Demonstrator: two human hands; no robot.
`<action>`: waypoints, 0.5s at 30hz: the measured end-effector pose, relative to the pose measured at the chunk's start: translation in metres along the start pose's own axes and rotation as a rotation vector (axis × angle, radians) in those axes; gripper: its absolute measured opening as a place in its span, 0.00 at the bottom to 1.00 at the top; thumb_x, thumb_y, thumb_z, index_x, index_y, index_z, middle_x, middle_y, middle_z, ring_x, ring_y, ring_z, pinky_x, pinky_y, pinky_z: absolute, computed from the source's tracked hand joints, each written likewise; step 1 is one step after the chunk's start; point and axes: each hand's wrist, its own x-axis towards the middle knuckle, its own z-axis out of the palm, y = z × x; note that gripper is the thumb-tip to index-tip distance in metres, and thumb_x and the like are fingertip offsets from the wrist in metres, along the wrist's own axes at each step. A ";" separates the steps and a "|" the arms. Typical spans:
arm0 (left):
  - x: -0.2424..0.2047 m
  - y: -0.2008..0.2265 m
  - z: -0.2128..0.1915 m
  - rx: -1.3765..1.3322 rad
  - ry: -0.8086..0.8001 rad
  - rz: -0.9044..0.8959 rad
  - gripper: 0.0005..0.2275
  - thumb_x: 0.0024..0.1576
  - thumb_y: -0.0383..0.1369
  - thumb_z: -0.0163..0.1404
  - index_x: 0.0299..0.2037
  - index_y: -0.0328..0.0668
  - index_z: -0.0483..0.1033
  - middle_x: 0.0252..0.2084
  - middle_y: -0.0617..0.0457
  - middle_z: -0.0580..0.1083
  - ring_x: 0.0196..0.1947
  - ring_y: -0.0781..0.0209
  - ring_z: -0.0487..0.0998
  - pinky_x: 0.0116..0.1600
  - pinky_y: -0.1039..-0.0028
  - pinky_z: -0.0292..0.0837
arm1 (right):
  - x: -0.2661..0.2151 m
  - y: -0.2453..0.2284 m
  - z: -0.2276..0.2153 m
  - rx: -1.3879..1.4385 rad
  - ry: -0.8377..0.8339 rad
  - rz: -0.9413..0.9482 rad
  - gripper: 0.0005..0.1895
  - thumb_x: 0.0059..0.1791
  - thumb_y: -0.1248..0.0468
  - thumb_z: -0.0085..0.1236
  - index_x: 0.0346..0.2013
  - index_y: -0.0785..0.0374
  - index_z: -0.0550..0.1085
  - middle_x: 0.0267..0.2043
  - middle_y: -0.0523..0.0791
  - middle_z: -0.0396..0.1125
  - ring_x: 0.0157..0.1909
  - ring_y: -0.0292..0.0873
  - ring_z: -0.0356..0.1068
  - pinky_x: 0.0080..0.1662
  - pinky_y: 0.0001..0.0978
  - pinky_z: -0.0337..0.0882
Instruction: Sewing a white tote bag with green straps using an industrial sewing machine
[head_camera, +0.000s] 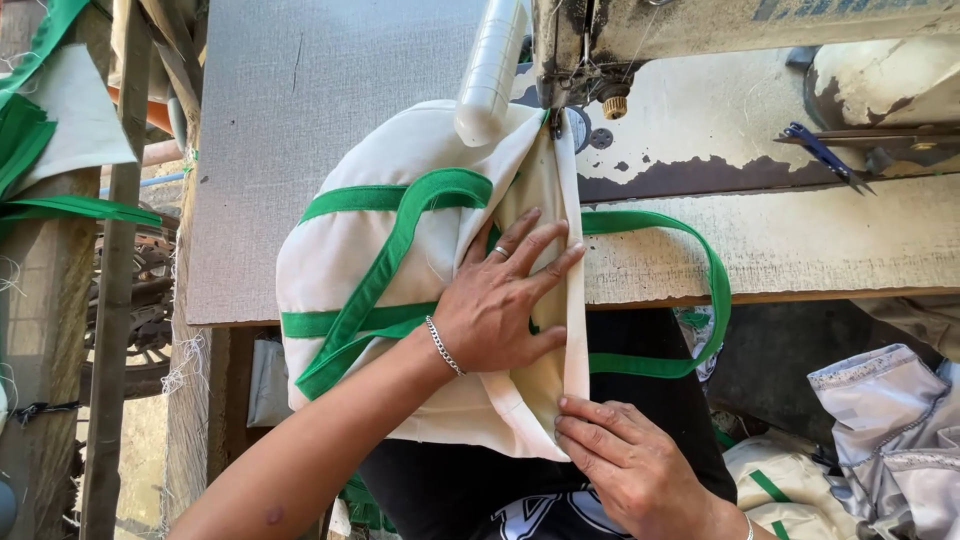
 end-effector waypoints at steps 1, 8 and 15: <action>-0.001 -0.001 -0.001 0.000 0.002 0.007 0.39 0.50 0.55 0.57 0.72 0.53 0.60 0.75 0.51 0.55 0.78 0.44 0.49 0.73 0.43 0.44 | 0.000 -0.001 0.000 0.006 0.006 0.011 0.12 0.52 0.72 0.49 0.45 0.71 0.79 0.52 0.51 0.75 0.60 0.54 0.73 0.52 0.48 0.75; -0.012 -0.021 0.011 0.108 -0.041 0.100 0.47 0.51 0.69 0.51 0.77 0.57 0.50 0.80 0.58 0.46 0.80 0.49 0.43 0.76 0.46 0.39 | 0.003 0.001 0.000 0.013 0.017 -0.003 0.12 0.52 0.72 0.48 0.45 0.71 0.78 0.51 0.50 0.74 0.58 0.54 0.73 0.51 0.48 0.74; -0.012 -0.036 0.001 0.069 -0.227 0.119 0.47 0.53 0.67 0.52 0.78 0.63 0.42 0.81 0.64 0.42 0.80 0.52 0.38 0.70 0.39 0.44 | 0.012 -0.002 0.005 -0.029 0.007 -0.014 0.12 0.52 0.73 0.45 0.42 0.68 0.77 0.50 0.49 0.73 0.57 0.52 0.73 0.52 0.48 0.70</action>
